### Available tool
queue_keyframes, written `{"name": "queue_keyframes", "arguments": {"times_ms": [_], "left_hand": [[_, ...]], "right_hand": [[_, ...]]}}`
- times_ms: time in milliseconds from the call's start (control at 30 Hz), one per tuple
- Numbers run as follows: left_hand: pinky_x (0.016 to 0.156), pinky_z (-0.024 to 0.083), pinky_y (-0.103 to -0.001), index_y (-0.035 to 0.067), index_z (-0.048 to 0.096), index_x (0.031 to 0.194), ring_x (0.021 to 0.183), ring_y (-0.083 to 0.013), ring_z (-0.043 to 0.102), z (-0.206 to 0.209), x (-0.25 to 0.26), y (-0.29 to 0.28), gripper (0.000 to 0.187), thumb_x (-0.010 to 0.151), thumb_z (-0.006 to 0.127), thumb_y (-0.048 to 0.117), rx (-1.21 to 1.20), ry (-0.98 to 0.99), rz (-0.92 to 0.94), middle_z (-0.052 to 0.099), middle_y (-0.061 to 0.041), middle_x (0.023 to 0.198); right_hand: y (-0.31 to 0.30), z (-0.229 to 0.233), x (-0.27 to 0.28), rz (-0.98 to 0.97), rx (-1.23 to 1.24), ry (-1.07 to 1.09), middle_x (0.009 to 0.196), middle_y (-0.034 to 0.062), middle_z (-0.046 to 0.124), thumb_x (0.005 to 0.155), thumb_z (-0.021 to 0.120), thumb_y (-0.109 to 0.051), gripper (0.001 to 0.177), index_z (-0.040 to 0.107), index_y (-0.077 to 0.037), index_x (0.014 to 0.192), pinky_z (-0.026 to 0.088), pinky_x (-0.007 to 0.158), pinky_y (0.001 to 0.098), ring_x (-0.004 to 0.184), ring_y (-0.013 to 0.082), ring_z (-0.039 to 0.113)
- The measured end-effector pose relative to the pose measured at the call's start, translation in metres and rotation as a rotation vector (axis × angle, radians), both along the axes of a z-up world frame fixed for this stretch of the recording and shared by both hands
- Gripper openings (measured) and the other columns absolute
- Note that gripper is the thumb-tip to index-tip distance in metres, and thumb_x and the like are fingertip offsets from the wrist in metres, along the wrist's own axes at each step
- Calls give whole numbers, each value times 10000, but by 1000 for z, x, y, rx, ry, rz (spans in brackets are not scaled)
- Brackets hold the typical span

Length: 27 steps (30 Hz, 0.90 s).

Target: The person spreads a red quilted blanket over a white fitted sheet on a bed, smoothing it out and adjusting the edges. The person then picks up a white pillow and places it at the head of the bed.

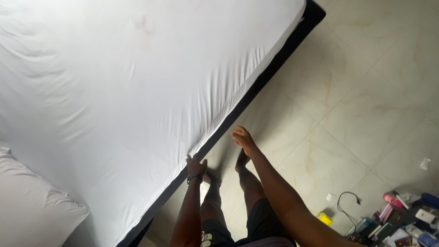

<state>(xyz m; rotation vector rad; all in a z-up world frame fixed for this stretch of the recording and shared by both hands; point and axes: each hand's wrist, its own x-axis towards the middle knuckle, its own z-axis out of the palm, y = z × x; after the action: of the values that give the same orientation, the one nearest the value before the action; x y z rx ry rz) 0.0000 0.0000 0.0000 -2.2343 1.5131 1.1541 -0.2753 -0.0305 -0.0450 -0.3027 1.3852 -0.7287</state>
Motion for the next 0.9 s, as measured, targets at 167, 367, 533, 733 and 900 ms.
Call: {"name": "queue_keyframes", "arguments": {"times_ms": [167,367,533,733,900], "left_hand": [[1244,267,-490,136,545,1454,1539,-427,225,19,-63,-35,657,874,730,383,-57,129,-20,236,-261,1651],[1226,293,-487,151,562,1432,1504,-443,286,29,-102,-85,639,865,743,384,-149,156,-107,279,-272,1629],[1223,319,-458,137,560,1428,1483,-429,335,30,-111,-125,655,855,760,384,-113,78,-166,314,-248,1627],[1221,322,-426,103,540,1445,1502,-349,348,23,-146,-172,659,865,738,344,-84,79,-127,317,-211,1639],[1207,330,-429,106,472,1492,1492,-347,354,19,-196,-201,733,861,743,364,-68,136,-120,322,-205,1632]], "right_hand": [[15,70,-41,-108,-6,-159,1439,189,568,936,653,-341,728,357,-47,1532,520,1020,439,1258,307,613],[10,143,-69,-124,-67,-237,1400,173,605,960,616,-335,632,409,-62,1491,511,1028,435,1252,299,620],[-5,183,-85,-117,-125,-252,1381,162,628,963,617,-331,591,444,-71,1465,514,1020,424,1246,280,626],[-38,199,-115,-133,-128,-247,1364,153,645,972,621,-313,536,482,-84,1436,523,1001,403,1198,254,647],[-77,197,-150,-143,-100,-214,1304,132,665,971,624,-318,500,501,-106,1407,530,989,397,1175,238,654]]}}
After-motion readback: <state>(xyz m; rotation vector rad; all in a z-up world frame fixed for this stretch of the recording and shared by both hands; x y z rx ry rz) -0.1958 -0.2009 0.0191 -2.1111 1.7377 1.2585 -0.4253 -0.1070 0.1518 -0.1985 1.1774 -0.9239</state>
